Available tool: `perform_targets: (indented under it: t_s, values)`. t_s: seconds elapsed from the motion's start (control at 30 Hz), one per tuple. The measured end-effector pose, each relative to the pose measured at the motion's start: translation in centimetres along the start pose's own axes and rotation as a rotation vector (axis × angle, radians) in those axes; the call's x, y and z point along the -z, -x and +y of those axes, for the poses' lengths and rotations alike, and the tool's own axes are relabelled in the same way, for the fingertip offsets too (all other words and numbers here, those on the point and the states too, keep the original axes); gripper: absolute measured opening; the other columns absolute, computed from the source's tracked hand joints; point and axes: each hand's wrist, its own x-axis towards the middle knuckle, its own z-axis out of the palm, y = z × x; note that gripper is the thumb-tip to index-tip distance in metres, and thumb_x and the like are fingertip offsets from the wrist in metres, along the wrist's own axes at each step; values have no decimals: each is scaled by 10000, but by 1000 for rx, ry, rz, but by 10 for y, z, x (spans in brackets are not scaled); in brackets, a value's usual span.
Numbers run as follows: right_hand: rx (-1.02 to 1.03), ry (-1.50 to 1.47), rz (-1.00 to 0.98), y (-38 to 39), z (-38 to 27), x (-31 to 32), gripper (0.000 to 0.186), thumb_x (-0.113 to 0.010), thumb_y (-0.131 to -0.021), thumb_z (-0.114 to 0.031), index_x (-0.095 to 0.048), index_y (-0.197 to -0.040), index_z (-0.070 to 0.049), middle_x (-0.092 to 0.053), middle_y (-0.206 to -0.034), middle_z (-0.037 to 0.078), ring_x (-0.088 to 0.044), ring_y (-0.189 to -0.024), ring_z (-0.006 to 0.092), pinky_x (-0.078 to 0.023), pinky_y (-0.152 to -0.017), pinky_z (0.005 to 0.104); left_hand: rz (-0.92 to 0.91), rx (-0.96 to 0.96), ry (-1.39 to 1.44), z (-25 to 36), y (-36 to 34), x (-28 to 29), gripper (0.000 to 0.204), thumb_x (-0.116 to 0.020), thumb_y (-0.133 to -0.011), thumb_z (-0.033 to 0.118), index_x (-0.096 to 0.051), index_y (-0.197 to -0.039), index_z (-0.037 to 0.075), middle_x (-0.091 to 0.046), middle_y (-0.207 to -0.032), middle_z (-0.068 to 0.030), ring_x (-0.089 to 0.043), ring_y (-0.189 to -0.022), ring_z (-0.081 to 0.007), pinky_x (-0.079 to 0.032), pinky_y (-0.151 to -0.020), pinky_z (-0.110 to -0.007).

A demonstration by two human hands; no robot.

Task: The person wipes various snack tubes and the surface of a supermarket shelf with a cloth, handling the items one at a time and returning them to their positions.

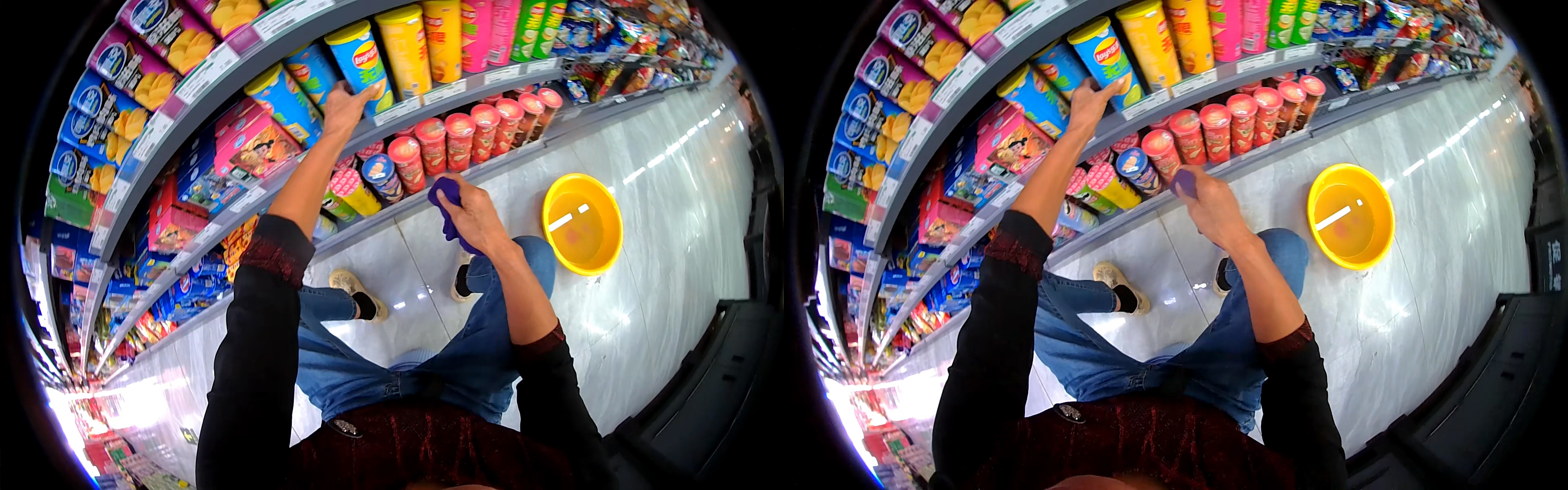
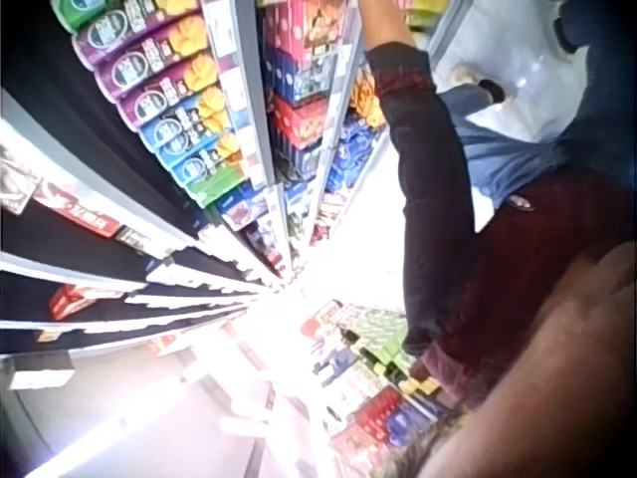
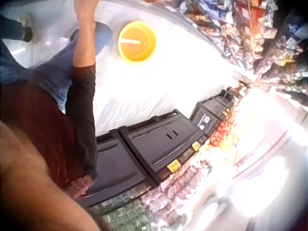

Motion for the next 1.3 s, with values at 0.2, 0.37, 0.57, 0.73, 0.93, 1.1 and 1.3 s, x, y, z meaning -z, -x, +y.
perform_targets:
  t_s: [0.2, 0.37, 0.57, 0.73, 0.93, 1.1, 1.3]
  values:
    - [-9, -5, 15, 3, 5, 8, 299, -591, -873, -139, -548, -1144, -21, -640, -872, 248, -616, -858, 413, -480, -737, 444, -40, -90, -68, -27, 32, 7, 515, -713, -812, 210, -534, -1204, -71, -624, -1165, -191, -624, -1036, -248, -484, -889, -338]
    - [19, 19, 55, 6, 8, 12, 299, -589, -874, -157, -548, -1137, -21, -638, -905, 255, -613, -874, 410, -479, -748, 441, -53, -150, -102, -49, 84, 29, 455, -682, -828, 130, -538, -1232, -21, -610, -1196, -183, -615, -1058, -252, -486, -897, -358]
    - [13, -59, 79, 5, 12, 5, 290, -580, -882, -199, -567, -1067, 24, -645, -916, 251, -619, -893, 397, -476, -762, 432, -214, 47, -17, -97, 160, 84, 303, -632, -844, 63, -609, -1135, -20, -663, -1061, -122, -641, -950, -177, -496, -821, -287]
    - [-94, -250, 65, 3, 24, 6, 275, -589, -878, -201, -586, -1002, 45, -655, -869, 203, -636, -802, 317, -485, -732, 383, -203, 241, 77, -101, 209, 115, 231, -597, -853, 47, -644, -1072, -6, -673, -1010, -75, -652, -910, -159, -487, -756, -261]
    - [-329, -679, 87, 4, 21, 9, 194, -576, -904, -165, -611, -945, 21, -646, -841, 107, -630, -704, 182, -516, -618, 327, -279, 326, 103, -64, 238, 149, 224, -588, -867, 70, -657, -1074, 18, -668, -1018, -48, -651, -894, -134, -467, -705, -236]
    - [-440, -758, 127, 8, 14, 15, 166, -580, -905, -149, -613, -932, 11, -648, -819, 89, -642, -684, 186, -530, -591, 333, -263, 170, 184, -45, 250, 168, 228, -565, -888, 58, -644, -1099, 18, -677, -1016, -86, -653, -863, -139, -502, -735, -254]
    - [-461, -688, 152, 11, 14, 15, 170, -569, -903, -149, -607, -934, 14, -641, -839, 116, -645, -695, 208, -537, -559, 362, -296, 167, 253, -46, 246, 186, 204, -547, -907, 30, -637, -1086, -6, -667, -1024, -79, -653, -892, -146, -517, -775, -265]
